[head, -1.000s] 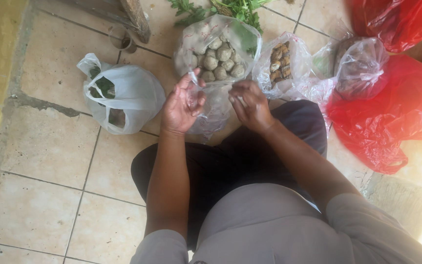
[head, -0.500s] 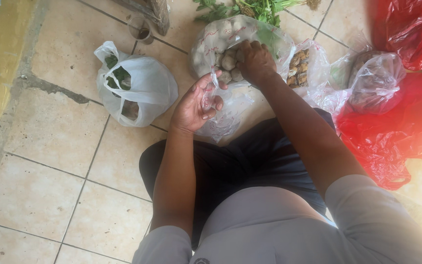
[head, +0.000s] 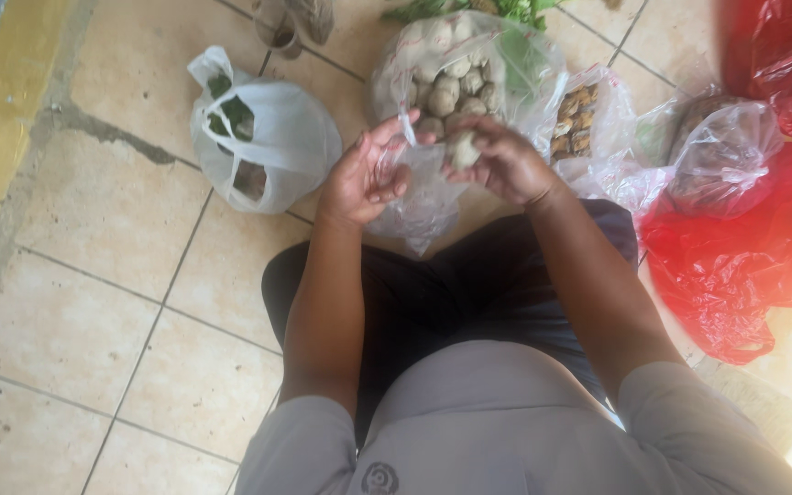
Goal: The person sits on a tiled floor and sorts groceries from larger bags into smaller plastic bags. They handle leafy greens, round produce, and other items, placing them into separate bags and tying them.
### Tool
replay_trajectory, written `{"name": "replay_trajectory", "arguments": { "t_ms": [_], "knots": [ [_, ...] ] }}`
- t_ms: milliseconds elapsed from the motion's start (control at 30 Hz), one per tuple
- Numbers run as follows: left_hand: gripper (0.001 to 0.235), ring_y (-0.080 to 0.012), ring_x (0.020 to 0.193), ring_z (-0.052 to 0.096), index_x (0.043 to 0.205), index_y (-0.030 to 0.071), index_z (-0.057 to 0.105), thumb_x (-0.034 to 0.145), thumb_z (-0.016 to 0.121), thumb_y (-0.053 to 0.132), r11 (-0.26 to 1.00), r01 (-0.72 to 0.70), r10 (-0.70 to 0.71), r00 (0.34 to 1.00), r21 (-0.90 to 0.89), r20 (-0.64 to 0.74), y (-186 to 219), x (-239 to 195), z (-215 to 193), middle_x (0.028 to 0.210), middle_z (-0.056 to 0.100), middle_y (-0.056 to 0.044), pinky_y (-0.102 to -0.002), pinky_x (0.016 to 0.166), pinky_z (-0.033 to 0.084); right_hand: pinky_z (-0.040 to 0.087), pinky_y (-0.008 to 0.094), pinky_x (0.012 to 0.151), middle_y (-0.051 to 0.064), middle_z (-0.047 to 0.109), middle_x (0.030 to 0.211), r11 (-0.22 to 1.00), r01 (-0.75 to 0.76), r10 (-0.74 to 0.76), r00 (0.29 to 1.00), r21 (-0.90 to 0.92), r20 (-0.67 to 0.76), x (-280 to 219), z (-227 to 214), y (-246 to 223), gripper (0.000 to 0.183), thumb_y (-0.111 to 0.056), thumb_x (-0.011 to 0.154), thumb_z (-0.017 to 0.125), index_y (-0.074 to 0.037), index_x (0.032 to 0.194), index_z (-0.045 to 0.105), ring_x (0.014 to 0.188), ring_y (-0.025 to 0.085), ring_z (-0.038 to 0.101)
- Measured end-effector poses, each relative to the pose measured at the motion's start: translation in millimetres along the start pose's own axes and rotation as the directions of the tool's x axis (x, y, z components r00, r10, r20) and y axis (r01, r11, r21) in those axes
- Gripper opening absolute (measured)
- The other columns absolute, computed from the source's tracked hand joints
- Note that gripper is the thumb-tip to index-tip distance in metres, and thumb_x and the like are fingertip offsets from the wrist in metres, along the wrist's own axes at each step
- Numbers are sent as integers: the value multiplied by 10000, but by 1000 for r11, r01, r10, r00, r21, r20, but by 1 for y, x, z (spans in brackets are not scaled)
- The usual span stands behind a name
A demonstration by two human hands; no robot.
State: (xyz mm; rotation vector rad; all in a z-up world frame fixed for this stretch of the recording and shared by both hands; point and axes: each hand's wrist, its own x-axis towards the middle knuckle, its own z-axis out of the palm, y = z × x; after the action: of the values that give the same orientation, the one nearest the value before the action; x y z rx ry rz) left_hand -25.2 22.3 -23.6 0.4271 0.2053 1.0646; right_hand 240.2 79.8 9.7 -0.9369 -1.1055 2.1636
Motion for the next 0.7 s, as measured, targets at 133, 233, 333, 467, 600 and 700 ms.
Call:
{"name": "replay_trajectory", "arguments": {
  "t_ms": [133, 233, 333, 467, 600, 700],
  "knots": [
    [877, -127, 752, 630, 1614, -18, 342, 1024, 579, 587, 999, -18, 19, 1000, 44, -19, -1, 1, 3, 1471, 543, -228, -173, 486, 300, 514, 444, 1036, 149, 583, 1381, 890, -292, 326, 945, -351, 39, 19, 11, 59, 545, -341, 978, 541, -48, 1435, 492, 1246, 271, 602],
    [882, -151, 788, 647, 1605, -10, 347, 1004, 585, 590, 997, -20, 24, 999, 71, -48, 3, -6, 6, 1390, 570, -193, -174, 480, 316, 525, 446, 990, 138, 597, 1369, 479, -416, 515, 846, -773, -137, 25, 10, 89, 538, -415, 996, 465, -125, 1448, 508, 1177, 315, 626],
    [875, -188, 824, 660, 1596, -19, 364, 995, 597, 573, 996, -1, 13, 992, 94, -124, 3, -8, 2, 1220, 603, -146, -212, 513, 347, 492, 457, 993, 201, 659, 1284, 142, -223, 361, 919, -964, -160, -3, -1, 93, 532, -333, 972, 534, -89, 1444, 510, 1165, 352, 630],
    [841, -190, 795, 631, 1614, -33, 369, 1030, 621, 517, 995, 58, -46, 989, 82, -140, -9, 0, -8, 1037, 582, -96, -234, 533, 349, 519, 464, 925, 166, 715, 1188, 81, -92, 231, 970, -992, -71, -33, -10, 63, 404, -284, 917, 609, -140, 1294, 634, 1042, 347, 684],
    [859, -150, 729, 572, 1659, 39, 289, 1019, 632, 496, 995, 71, -67, 996, 67, -66, -10, 6, -6, 1036, 571, -76, -207, 503, 314, 584, 446, 779, 149, 711, 984, 289, -78, -291, 942, -954, -165, -3, -4, 15, 237, -283, 1001, 663, -51, 1048, 670, 865, 313, 734],
    [901, -127, 684, 546, 1657, 33, 268, 1001, 623, 538, 995, 70, -65, 995, 73, -77, -6, 3, 1, 1121, 597, -122, -192, 481, 301, 563, 445, 801, 173, 680, 1041, 167, -2, -466, 881, -986, -80, 46, 2, -7, 276, -241, 937, 675, -48, 1132, 710, 905, 351, 704]
  ]
}}
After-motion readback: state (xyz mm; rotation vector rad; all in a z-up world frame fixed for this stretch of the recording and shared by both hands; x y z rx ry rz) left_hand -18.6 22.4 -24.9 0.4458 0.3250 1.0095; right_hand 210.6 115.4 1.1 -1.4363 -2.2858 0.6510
